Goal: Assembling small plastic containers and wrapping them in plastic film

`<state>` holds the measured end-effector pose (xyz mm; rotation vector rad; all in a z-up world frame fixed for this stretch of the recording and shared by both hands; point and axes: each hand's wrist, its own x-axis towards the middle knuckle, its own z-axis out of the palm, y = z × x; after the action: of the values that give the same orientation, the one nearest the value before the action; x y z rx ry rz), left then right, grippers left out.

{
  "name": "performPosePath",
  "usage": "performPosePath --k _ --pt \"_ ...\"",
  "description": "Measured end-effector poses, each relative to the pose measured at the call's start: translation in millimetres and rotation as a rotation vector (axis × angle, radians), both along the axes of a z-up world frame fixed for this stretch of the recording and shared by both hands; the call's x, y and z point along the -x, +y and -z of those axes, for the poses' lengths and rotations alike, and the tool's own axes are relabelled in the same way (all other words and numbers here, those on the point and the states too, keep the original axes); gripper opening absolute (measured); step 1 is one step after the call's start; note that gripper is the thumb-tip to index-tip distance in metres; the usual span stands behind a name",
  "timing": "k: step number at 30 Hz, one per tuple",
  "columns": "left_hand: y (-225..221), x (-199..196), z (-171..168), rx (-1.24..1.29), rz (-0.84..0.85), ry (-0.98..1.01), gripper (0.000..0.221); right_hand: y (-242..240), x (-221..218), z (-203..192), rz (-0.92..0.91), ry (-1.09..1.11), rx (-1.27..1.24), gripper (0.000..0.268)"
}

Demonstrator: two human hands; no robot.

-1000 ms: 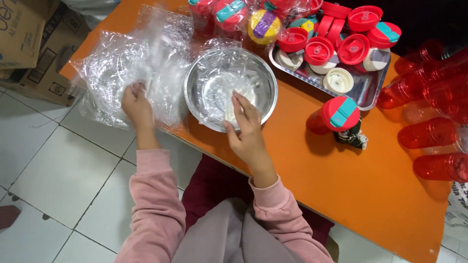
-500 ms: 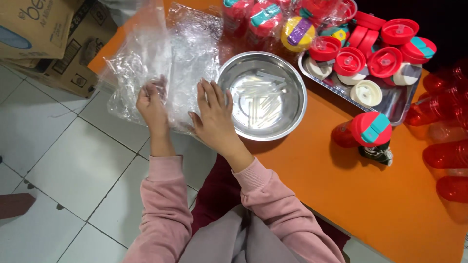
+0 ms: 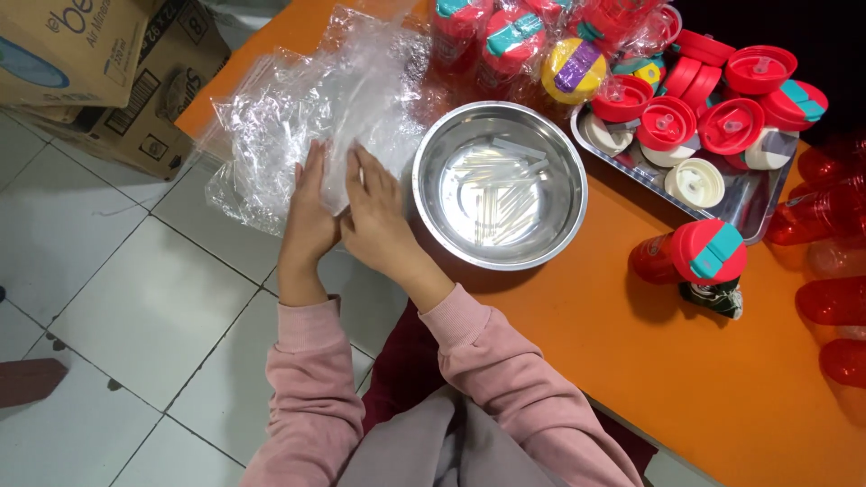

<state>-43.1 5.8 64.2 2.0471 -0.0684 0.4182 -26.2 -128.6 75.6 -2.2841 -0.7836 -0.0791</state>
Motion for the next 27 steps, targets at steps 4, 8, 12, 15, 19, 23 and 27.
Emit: performPosePath --k 4,8,12,15,19,23,27 --pt "3.7 -12.6 41.9 0.013 -0.131 0.011 0.071 3.6 7.5 2.8 -0.089 -0.006 -0.017 0.090" --pt "2.3 -18.4 45.6 0.201 -0.313 -0.163 0.036 1.4 5.0 21.0 -0.019 -0.177 -0.236 0.076" --pt "29.3 -28.1 104.8 0.383 -0.420 -0.249 0.026 0.7 2.7 48.2 0.164 -0.046 -0.262 0.049" --pt "49.0 -42.8 150.7 0.437 -0.434 -0.260 0.026 0.8 9.8 35.2 0.232 -0.035 0.018 0.056" --pt "39.4 -35.4 131.7 0.442 -0.433 -0.239 0.023 0.7 11.7 25.6 0.198 0.188 0.140 0.069" --pt "30.5 -34.3 106.4 0.490 -0.430 -0.220 0.018 2.3 7.5 28.8 0.177 0.170 0.189 0.069" --pt "32.6 -37.6 112.7 0.499 -0.430 -0.216 0.016 5.6 4.4 43.5 0.176 0.052 0.240 0.069"
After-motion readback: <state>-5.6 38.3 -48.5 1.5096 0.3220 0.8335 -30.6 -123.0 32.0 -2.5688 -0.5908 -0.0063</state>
